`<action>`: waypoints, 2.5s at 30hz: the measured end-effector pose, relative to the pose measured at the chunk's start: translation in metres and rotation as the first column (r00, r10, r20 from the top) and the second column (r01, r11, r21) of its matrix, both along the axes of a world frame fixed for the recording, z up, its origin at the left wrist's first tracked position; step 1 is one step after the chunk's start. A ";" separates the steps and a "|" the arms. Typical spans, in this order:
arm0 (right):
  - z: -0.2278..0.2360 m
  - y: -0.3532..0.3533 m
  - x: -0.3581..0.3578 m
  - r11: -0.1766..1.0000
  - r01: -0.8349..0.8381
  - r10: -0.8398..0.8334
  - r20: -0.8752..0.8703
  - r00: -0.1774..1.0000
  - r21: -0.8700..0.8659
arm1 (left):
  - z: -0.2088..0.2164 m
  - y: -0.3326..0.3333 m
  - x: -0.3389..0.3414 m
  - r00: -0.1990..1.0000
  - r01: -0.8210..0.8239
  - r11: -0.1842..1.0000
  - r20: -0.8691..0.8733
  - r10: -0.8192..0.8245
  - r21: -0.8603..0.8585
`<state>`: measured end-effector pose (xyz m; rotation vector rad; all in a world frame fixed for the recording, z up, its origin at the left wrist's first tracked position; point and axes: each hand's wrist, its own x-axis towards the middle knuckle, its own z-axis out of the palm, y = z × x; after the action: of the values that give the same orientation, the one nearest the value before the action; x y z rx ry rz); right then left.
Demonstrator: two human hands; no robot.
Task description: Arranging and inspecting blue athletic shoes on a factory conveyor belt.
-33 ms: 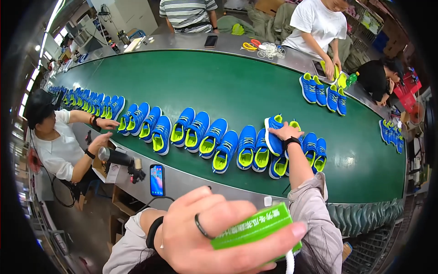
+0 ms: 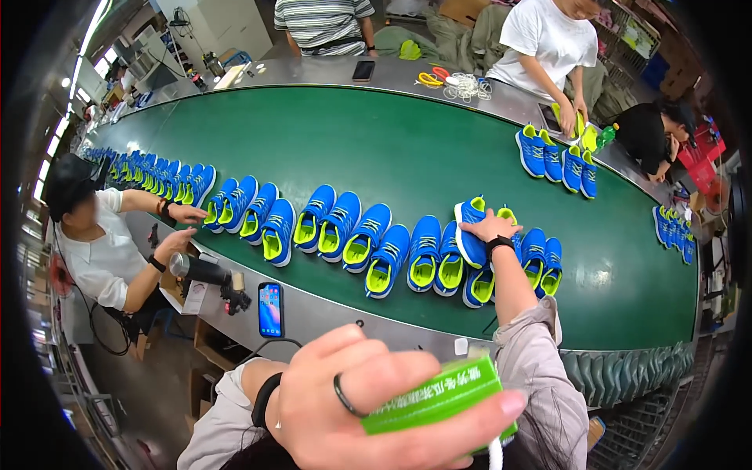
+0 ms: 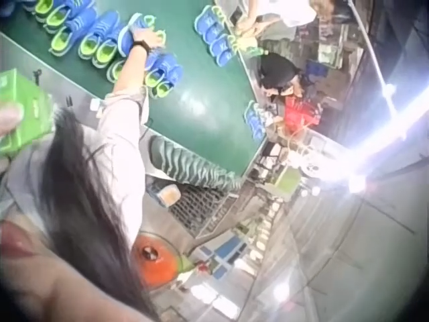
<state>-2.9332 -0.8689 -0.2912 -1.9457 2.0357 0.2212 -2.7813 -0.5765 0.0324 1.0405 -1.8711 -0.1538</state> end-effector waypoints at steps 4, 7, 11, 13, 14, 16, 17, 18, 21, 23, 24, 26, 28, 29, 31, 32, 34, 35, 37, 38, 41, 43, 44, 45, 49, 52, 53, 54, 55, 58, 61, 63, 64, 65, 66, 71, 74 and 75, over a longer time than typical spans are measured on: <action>-0.003 -0.005 -0.003 0.994 -0.001 0.004 -0.024 1.000 0.113 | 0.004 -0.006 -0.002 0.983 -0.066 0.992 0.162 0.083 -0.107; 0.002 0.008 -0.015 1.000 0.007 -0.006 -0.007 1.000 0.027 | 0.002 -0.005 0.008 0.971 0.125 0.967 0.225 -0.074 -0.222; 0.004 0.045 -0.040 0.959 -0.016 0.090 0.252 0.963 -0.282 | -0.006 0.020 0.016 0.954 0.248 0.908 0.251 -0.167 -0.338; 0.022 0.080 -0.051 0.835 -0.139 0.344 0.308 0.887 -0.532 | -0.003 0.046 0.014 0.978 0.179 0.937 0.156 -0.137 -0.298; 0.032 0.100 -0.056 0.795 -0.166 0.429 0.348 0.833 -0.583 | -0.002 0.057 0.012 0.992 0.121 0.962 0.069 -0.107 -0.245; 0.056 0.141 -0.066 0.667 -0.377 0.637 0.230 0.735 -0.642 | -0.002 0.075 0.011 0.994 0.111 0.957 0.021 -0.109 -0.269; 0.067 0.159 -0.068 0.581 -0.477 0.733 0.169 0.659 -0.659 | -0.005 0.082 0.010 0.993 0.102 0.954 -0.022 -0.113 -0.283; 0.077 0.179 -0.071 0.515 -0.564 0.784 0.088 0.615 -0.645 | -0.009 0.084 0.009 0.992 0.115 0.954 -0.026 -0.127 -0.278; 0.086 0.225 -0.073 0.320 -0.803 0.916 -0.053 0.399 -0.503 | -0.023 0.089 0.012 0.981 0.160 0.783 0.006 -0.195 -0.601; 0.072 0.244 -0.077 0.205 -0.880 0.952 -0.120 0.281 -0.429 | -0.023 0.105 0.013 0.957 0.286 0.853 0.082 -0.279 -0.436; 0.066 0.250 -0.079 0.182 -0.893 0.959 -0.127 0.254 -0.412 | -0.026 0.112 0.010 0.952 0.299 0.857 0.073 -0.297 -0.420; 0.048 0.266 -0.086 0.154 -0.910 0.971 -0.114 0.212 -0.385 | -0.035 0.130 0.003 0.958 0.239 0.918 -0.076 -0.276 -0.317; 0.029 0.282 -0.095 0.179 -0.909 0.971 -0.083 0.225 -0.375 | -0.037 0.137 0.000 0.950 0.266 0.923 -0.084 -0.299 -0.278; 0.020 0.291 -0.101 0.189 -0.910 0.972 -0.064 0.228 -0.369 | -0.037 0.139 -0.001 0.946 0.284 0.926 -0.087 -0.314 -0.250; 0.014 0.314 -0.108 0.245 -0.894 0.960 -0.036 0.278 -0.375 | -0.031 0.132 0.006 0.912 0.402 0.880 0.023 -0.410 -0.252; 0.010 0.328 -0.110 0.410 -0.802 0.906 0.090 0.414 -0.434 | -0.030 0.129 0.007 0.861 0.508 0.824 0.136 -0.489 -0.252; -0.006 0.356 -0.115 0.664 -0.574 0.741 0.317 0.592 -0.480 | -0.040 0.132 -0.005 0.893 0.446 0.838 0.096 -0.439 -0.313; -0.016 0.373 -0.116 0.667 -0.572 0.738 0.317 0.596 -0.478 | -0.042 0.133 -0.011 0.922 0.374 0.847 0.055 -0.383 -0.377; -0.029 0.409 -0.104 0.924 0.042 0.242 0.666 0.706 -0.380 | -0.035 0.128 -0.008 0.874 0.484 0.824 0.116 -0.472 -0.296; -0.044 0.423 -0.103 0.911 0.140 0.168 0.662 0.730 -0.387 | -0.031 0.126 -0.008 0.817 0.576 0.790 0.176 -0.549 -0.210; -0.102 0.448 -0.093 0.874 0.478 -0.251 0.761 0.598 -0.087 | -0.038 0.130 -0.024 0.849 0.526 0.810 0.099 -0.519 -0.260; -0.118 0.448 -0.097 0.856 0.511 -0.358 0.806 0.471 0.082 | -0.042 0.131 -0.039 0.866 0.486 0.821 0.044 -0.497 -0.300; -0.125 0.446 -0.104 0.859 0.492 -0.372 0.830 0.415 0.139 | -0.042 0.131 -0.045 0.884 0.434 0.834 -0.015 -0.467 -0.340; -0.121 0.439 -0.106 0.862 0.469 -0.385 0.852 0.356 0.193 | -0.042 0.128 -0.045 0.879 0.444 0.828 -0.011 -0.476 -0.341; -0.081 0.428 -0.128 0.683 0.258 -0.683 0.723 -0.105 0.683 | -0.039 0.124 -0.048 0.806 0.583 0.770 0.064 -0.588 -0.261; -0.064 0.431 -0.134 0.651 0.259 -0.691 0.698 -0.185 0.713 | -0.040 0.123 -0.053 0.807 0.580 0.771 0.052 -0.589 -0.262; -0.060 0.433 -0.136 0.653 0.259 -0.683 0.701 -0.205 0.712 | -0.042 0.121 -0.054 0.797 0.593 0.756 0.066 -0.601 -0.277; -0.052 0.433 -0.136 0.652 0.271 -0.670 0.705 -0.233 0.709 | -0.042 0.120 -0.055 0.796 0.593 0.756 0.064 -0.601 -0.278; -0.054 0.435 -0.138 0.652 0.271 -0.671 0.705 -0.231 0.709 | -0.042 0.120 -0.055 0.788 0.602 0.745 0.065 -0.612 -0.288; -0.071 0.437 -0.144 0.684 0.296 -0.550 0.737 -0.392 0.667 | -0.043 0.119 -0.056 0.784 0.604 0.735 0.065 -0.617 -0.307; -0.078 0.432 -0.145 0.745 0.381 -0.459 0.835 -0.303 0.548 | -0.043 0.119 -0.056 0.804 0.578 0.749 0.068 -0.591 -0.322; -0.074 0.427 -0.144 0.777 0.427 -0.410 0.886 -0.215 0.463 | -0.043 0.121 -0.056 0.822 0.554 0.764 0.075 -0.564 -0.332; -0.071 0.424 -0.143 0.800 0.468 -0.360 0.925 -0.126 0.375 | -0.042 0.123 -0.055 0.828 0.547 0.774 0.070 -0.557 -0.320; -0.074 0.422 -0.143 0.806 0.462 -0.356 0.926 -0.123 0.371 | -0.042 0.123 -0.055 0.833 0.540 0.783 0.064 -0.549 -0.308; -0.074 0.422 -0.142 0.857 0.501 -0.218 0.966 0.137 0.122 | -0.041 0.121 -0.055 0.835 0.537 0.784 0.065 -0.546 -0.311; -0.050 0.415 -0.130 0.874 0.455 -0.104 0.852 0.514 -0.168 | -0.043 0.117 -0.049 0.839 0.532 0.761 0.110 -0.533 -0.371; -0.064 0.416 -0.133 0.864 0.393 -0.035 0.742 0.670 -0.314 | -0.040 0.123 -0.043 0.850 0.516 0.802 0.066 -0.523 -0.300; -0.072 0.416 -0.132 0.868 0.383 -0.023 0.743 0.669 -0.318 | -0.039 0.125 -0.040 0.856 0.507 0.807 0.070 -0.511 -0.304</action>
<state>-3.0655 -0.4532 -0.3628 -1.5802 1.7881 -1.0219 -2.8210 -0.4516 -0.0071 0.2987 -2.0431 -0.1690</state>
